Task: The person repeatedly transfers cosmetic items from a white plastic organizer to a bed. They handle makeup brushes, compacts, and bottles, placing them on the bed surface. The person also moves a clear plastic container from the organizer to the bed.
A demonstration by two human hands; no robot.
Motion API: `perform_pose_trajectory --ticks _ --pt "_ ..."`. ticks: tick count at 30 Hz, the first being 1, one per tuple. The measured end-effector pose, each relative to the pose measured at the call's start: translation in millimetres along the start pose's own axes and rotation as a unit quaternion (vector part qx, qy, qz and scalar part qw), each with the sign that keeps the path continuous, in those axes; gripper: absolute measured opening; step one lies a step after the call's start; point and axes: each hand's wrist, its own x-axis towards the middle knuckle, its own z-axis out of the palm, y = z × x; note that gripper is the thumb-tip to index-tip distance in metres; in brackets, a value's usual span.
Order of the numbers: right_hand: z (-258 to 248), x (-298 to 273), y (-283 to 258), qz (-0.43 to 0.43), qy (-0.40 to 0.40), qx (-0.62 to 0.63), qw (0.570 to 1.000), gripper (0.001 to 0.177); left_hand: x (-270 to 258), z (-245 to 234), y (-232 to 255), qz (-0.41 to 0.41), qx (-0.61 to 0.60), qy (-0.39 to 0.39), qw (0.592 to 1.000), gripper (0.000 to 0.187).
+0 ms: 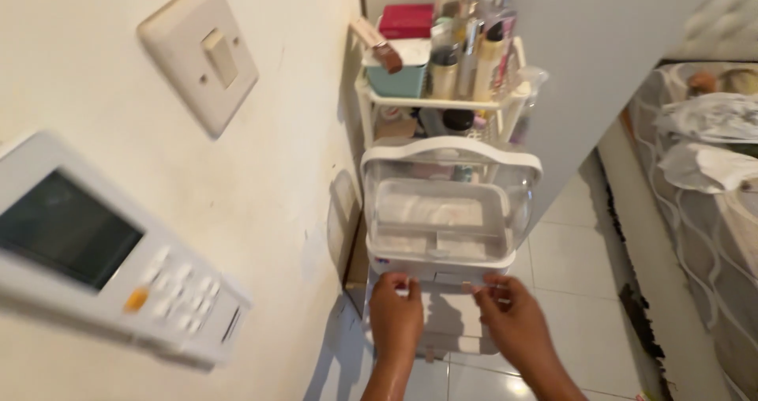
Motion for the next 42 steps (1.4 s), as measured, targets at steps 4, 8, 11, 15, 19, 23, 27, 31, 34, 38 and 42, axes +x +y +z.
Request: perform_pose_trajectory --ticks 4,8,11,15,19,23,27,31,34,38,42 --pt "17 10 11 0.078 -0.033 0.036 0.996 0.043 4 2 -4 -0.033 0.014 0.001 0.999 0.023" --pt "25 20 5 0.143 -0.011 0.048 0.988 0.043 12 10 -10 -0.063 0.029 -0.029 0.997 0.024" --pt "26 12 9 0.157 -0.025 0.028 0.987 0.037 16 14 -20 -0.055 0.012 -0.037 0.998 0.023" --pt "27 0 -1 0.139 -0.007 0.012 0.990 0.036 25 17 -26 -0.020 0.015 -0.046 0.999 0.024" --pt "24 -17 0 0.177 -0.019 0.032 0.984 0.036 32 18 -43 0.001 -0.035 -0.064 0.997 0.023" --pt "24 -32 17 0.183 -0.019 0.047 0.982 0.031 33 18 -49 -0.007 -0.096 -0.079 0.992 0.024" --pt "27 -46 34 0.166 -0.013 0.087 0.982 0.029 26 12 -37 -0.057 -0.072 -0.094 0.991 0.023" --pt "30 -53 36 0.201 -0.005 0.087 0.976 0.031 8 2 -32 -0.083 -0.045 -0.098 0.991 0.026" --pt "33 -55 36 0.190 -0.005 0.077 0.979 0.034 -7 -4 -36 -0.073 -0.076 -0.102 0.989 0.028" --pt "34 -53 41 0.185 -0.001 0.076 0.980 0.033 -21 -15 -34 -0.122 -0.106 -0.115 0.980 0.025" --pt "37 -52 46 0.169 0.012 0.086 0.982 0.033 -22 -19 -35 -0.138 -0.106 -0.127 0.977 0.023"
